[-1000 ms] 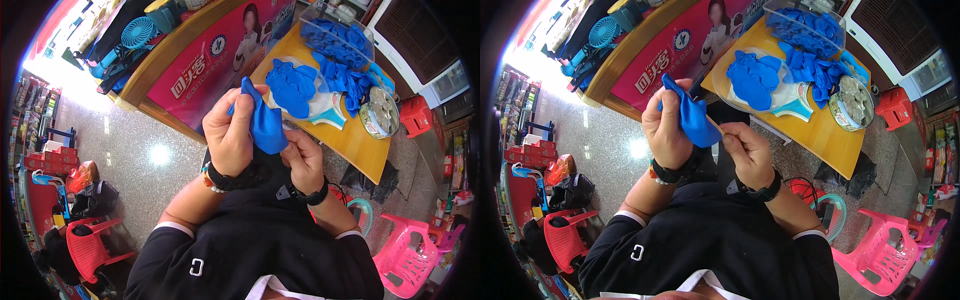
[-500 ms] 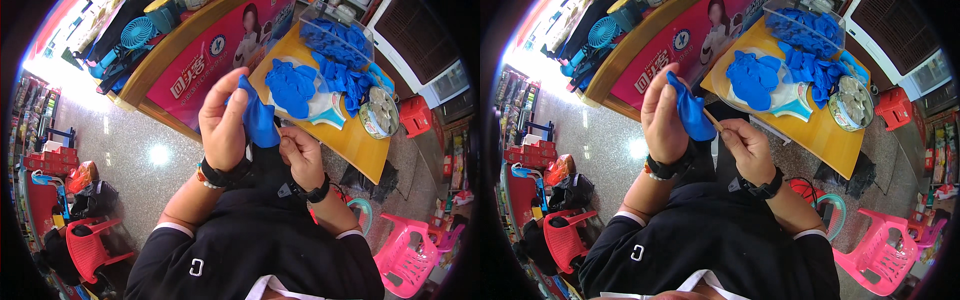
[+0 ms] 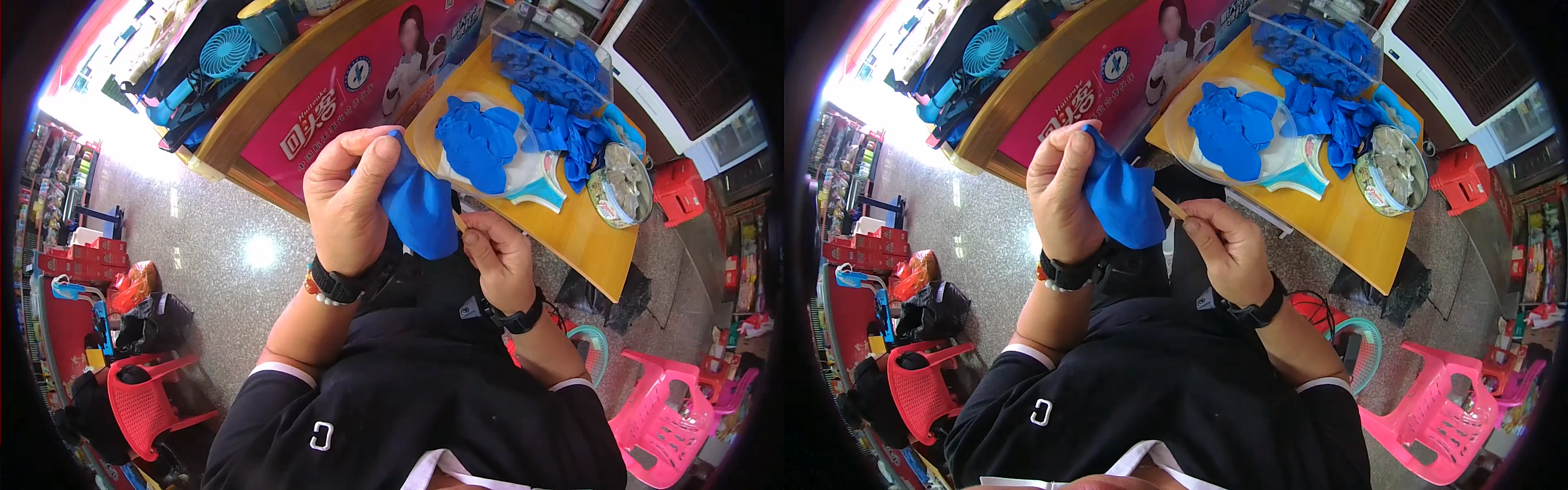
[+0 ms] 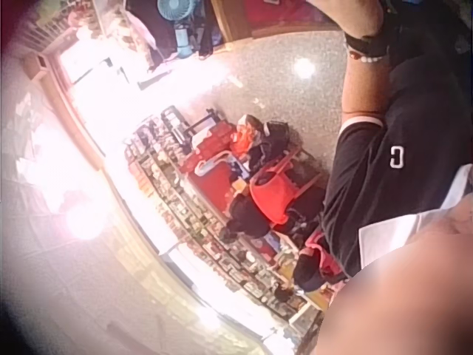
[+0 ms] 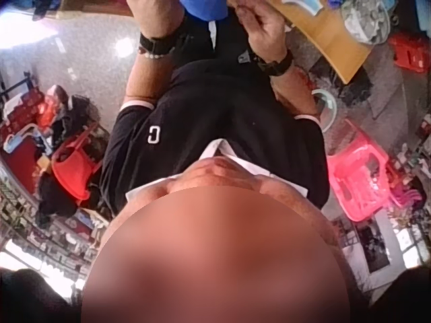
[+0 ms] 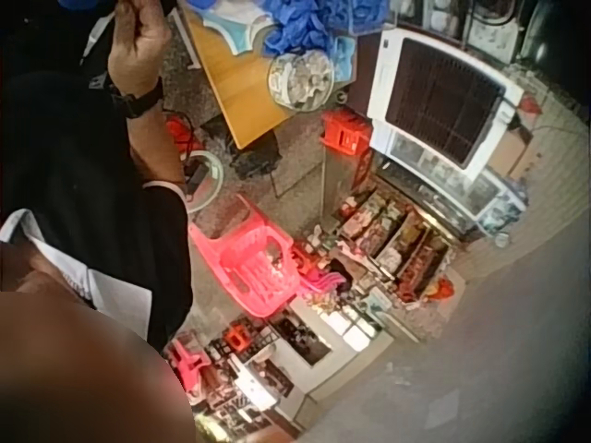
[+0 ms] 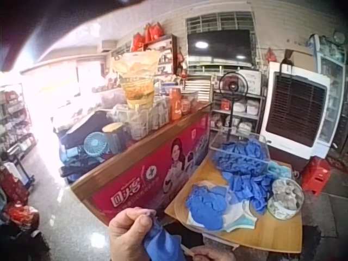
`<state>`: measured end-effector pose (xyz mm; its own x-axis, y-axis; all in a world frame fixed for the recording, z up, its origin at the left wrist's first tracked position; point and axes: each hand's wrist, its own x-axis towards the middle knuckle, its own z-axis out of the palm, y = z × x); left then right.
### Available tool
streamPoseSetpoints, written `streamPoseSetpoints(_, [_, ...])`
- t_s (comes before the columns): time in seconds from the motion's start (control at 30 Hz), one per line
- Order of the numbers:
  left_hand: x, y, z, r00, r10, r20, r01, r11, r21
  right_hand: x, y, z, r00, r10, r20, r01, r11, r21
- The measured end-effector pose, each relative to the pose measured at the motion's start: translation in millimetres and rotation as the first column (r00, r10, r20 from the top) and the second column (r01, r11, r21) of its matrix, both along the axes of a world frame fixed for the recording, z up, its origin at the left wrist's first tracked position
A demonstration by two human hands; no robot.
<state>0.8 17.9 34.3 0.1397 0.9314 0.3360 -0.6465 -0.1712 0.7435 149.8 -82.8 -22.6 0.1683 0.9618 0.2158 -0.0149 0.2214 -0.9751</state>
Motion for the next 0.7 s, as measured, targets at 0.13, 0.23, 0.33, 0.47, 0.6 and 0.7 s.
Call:
streamPoseSetpoints(0.13, [-0.5, -0.7, -2.3, 0.999, 0.013, -0.047, -0.012, 1.0, 0.016, -3.2, -1.6, 2.6, 0.994, -0.072, 0.082, 0.071, 0.997, 0.006])
streamPoseSetpoints(0.23, [5.3, -3.1, -3.0, 0.998, 0.041, -0.055, -0.038, 0.998, 0.044, -4.6, -2.1, -0.9, 0.999, -0.013, -0.035, 0.014, 1.0, 0.012])
streamPoseSetpoints(0.33, [5.7, -2.8, -3.6, 0.996, 0.07, -0.059, -0.066, 0.996, 0.065, -2.8, -0.3, -2.7, 0.895, 0.194, -0.402, -0.242, 0.968, -0.07])
streamPoseSetpoints(0.47, [5.7, -1.6, -5.1, 0.996, 0.068, -0.06, -0.065, 0.996, 0.054, -5.7, 0.9, -11.5, 0.617, 0.301, -0.727, -0.47, 0.882, -0.034])
streamPoseSetpoints(0.6, [-2.0, -1.3, -1.8, 0.996, 0.022, -0.082, -0.024, 0.999, -0.027, 0.1, 1.6, -6.7, 0.889, 0.224, -0.398, -0.283, 0.954, -0.094])
streamPoseSetpoints(0.7, [-11.8, 1.5, 6.0, 0.995, -0.04, -0.086, 0.034, 0.997, -0.071, 9.7, -1.4, -0.5, 0.992, 0.099, -0.077, -0.106, 0.99, -0.095])
